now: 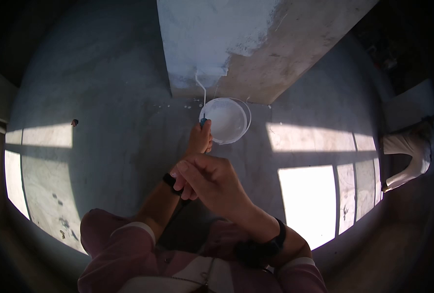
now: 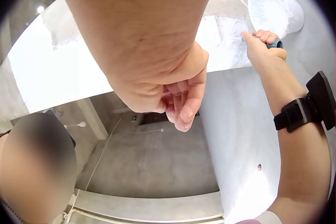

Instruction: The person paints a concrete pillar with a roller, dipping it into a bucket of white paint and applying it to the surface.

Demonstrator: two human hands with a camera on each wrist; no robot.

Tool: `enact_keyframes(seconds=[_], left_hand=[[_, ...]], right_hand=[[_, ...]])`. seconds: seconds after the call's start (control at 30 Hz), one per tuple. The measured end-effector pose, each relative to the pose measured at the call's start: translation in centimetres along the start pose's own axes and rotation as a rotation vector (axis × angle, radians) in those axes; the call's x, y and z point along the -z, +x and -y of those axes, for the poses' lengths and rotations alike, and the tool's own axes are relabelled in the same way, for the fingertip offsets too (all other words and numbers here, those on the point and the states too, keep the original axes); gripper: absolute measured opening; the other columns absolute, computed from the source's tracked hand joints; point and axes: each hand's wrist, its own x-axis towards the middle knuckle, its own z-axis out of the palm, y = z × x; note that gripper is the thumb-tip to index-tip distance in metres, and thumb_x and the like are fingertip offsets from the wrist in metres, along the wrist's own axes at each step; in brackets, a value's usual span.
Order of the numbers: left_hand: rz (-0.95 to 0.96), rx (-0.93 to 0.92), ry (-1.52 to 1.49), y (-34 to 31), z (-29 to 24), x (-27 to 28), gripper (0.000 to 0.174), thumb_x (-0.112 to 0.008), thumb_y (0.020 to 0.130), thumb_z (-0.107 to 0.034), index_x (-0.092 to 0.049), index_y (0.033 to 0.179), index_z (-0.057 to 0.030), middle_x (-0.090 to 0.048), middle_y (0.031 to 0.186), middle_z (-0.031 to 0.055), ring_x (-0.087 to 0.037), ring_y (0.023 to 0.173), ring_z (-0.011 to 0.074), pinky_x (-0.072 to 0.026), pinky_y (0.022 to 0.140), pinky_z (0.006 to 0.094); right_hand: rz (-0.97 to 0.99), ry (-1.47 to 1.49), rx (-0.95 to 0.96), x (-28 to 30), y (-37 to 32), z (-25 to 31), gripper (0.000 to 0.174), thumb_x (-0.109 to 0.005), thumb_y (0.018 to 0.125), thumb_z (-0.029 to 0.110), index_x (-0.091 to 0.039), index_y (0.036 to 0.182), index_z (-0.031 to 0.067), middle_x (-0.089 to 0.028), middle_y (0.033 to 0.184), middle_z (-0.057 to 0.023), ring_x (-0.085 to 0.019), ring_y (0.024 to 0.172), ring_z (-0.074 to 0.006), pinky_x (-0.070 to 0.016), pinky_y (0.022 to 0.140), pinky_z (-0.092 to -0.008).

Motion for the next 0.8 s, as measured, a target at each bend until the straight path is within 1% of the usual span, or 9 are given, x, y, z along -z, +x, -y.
enact_keyframes(seconds=[0.2,0.27,0.4,0.47,0.57,0.67,0.7,0.73,0.8], left_hand=[[-0.046,0.11,-0.019,1.3,2.1,0.9,0.032,-0.053,0.097,-0.033,-0.048,0.085,-0.0029,-0.047,0.058,0.0043,-0.042,0.036,0.0126,-0.0297,0.031,0.0303],[-0.017,-0.592,0.306,4.5,6.3,2.0,0.035,-0.051,0.097,-0.037,-0.05,0.084,-0.0046,-0.045,0.059,0.002,-0.039,0.04,0.0132,-0.0324,0.038,0.0294],[-0.077,-0.596,0.252,-1.7,-1.9,-0.7,0.033,-0.051,0.097,-0.036,-0.053,0.087,-0.0041,-0.048,0.063,0.0025,-0.045,0.048,0.0132,-0.0374,0.044,0.0282],[0.133,-0.081,0.021,-3.1,-6.0,-1.1,0.031,-0.051,0.098,-0.035,-0.055,0.088,-0.0052,-0.051,0.07,0.0023,-0.049,0.057,0.0121,-0.0409,0.052,0.0282],[0.198,-0.112,-0.048,-3.2,-8.0,-1.9,0.029,-0.051,0.098,-0.035,-0.056,0.089,-0.0075,-0.053,0.074,0.0012,-0.05,0.06,0.0108,-0.0421,0.056,0.0288],[0.253,-0.166,-0.044,-2.7,-9.0,-2.1,0.029,-0.051,0.098,-0.037,-0.056,0.092,-0.0092,-0.054,0.076,-0.0004,-0.052,0.068,0.0092,-0.0432,0.06,0.0278],[0.26,-0.171,-0.036,-2.9,-9.8,-1.9,0.029,-0.051,0.098,-0.037,-0.056,0.092,-0.0092,-0.054,0.076,-0.0004,-0.052,0.068,0.0092,-0.0432,0.06,0.0278],[0.342,-0.109,0.058,-2.9,-10.7,-1.4,0.03,-0.051,0.098,-0.038,-0.057,0.097,-0.0091,-0.055,0.08,-0.0002,-0.053,0.072,0.0097,-0.0439,0.064,0.0266],[0.433,-0.043,0.161,-3.1,-12.2,-0.8,0.031,-0.051,0.098,-0.039,-0.058,0.102,-0.0089,-0.056,0.083,0.0,-0.054,0.076,0.0101,-0.0445,0.067,0.0255]], right_hand=[[-0.011,-0.027,-0.005,0.2,0.0,-0.2,0.028,-0.046,0.103,0.022,-0.063,0.098,0.0011,-0.066,0.077,-0.0063,-0.062,0.061,-0.0099,-0.0505,0.055,-0.0223],[-0.027,-0.034,-0.02,0.7,0.3,-0.3,0.027,-0.047,0.103,0.023,-0.063,0.101,0.0015,-0.067,0.079,-0.0067,-0.063,0.062,-0.0103,-0.0507,0.056,-0.0227],[-0.264,-0.016,0.003,2.6,2.3,-1.2,0.031,-0.05,0.1,0.029,-0.056,0.119,0.0047,-0.065,0.102,-0.0072,-0.063,0.089,-0.0133,-0.05,0.076,-0.0292],[-0.356,0.0,0.039,4.0,3.7,-3.0,0.037,-0.052,0.099,0.032,-0.053,0.126,0.0057,-0.063,0.113,-0.0074,-0.061,0.102,-0.0145,-0.0483,0.084,-0.0317],[-0.431,-0.09,-0.023,5.4,5.5,-4.7,0.056,-0.054,0.097,0.038,-0.039,0.141,0.0068,-0.047,0.135,-0.0083,-0.045,0.126,-0.0194,-0.0441,0.094,-0.0371],[-0.474,-0.06,-0.062,4.5,6.7,-5.1,0.057,-0.053,0.097,0.037,-0.037,0.143,0.0073,-0.047,0.136,-0.0082,-0.044,0.127,-0.0194,-0.0438,0.095,-0.0376],[-0.53,0.008,-0.048,4.0,7.0,-5.4,0.048,-0.053,0.097,0.036,-0.046,0.133,0.0059,-0.055,0.122,-0.0068,-0.054,0.114,-0.0159,-0.0496,0.079,-0.0314],[-0.536,0.014,-0.04,4.1,7.5,-5.4,0.048,-0.053,0.097,0.036,-0.046,0.133,0.0059,-0.055,0.122,-0.0068,-0.054,0.114,-0.0159,-0.0496,0.079,-0.0314],[-0.468,-0.135,-0.102,4.3,8.3,-4.9,0.033,-0.054,0.097,0.033,-0.053,0.114,0.0046,-0.061,0.097,-0.0035,-0.062,0.083,-0.0107,-0.0469,0.055,-0.0243]])
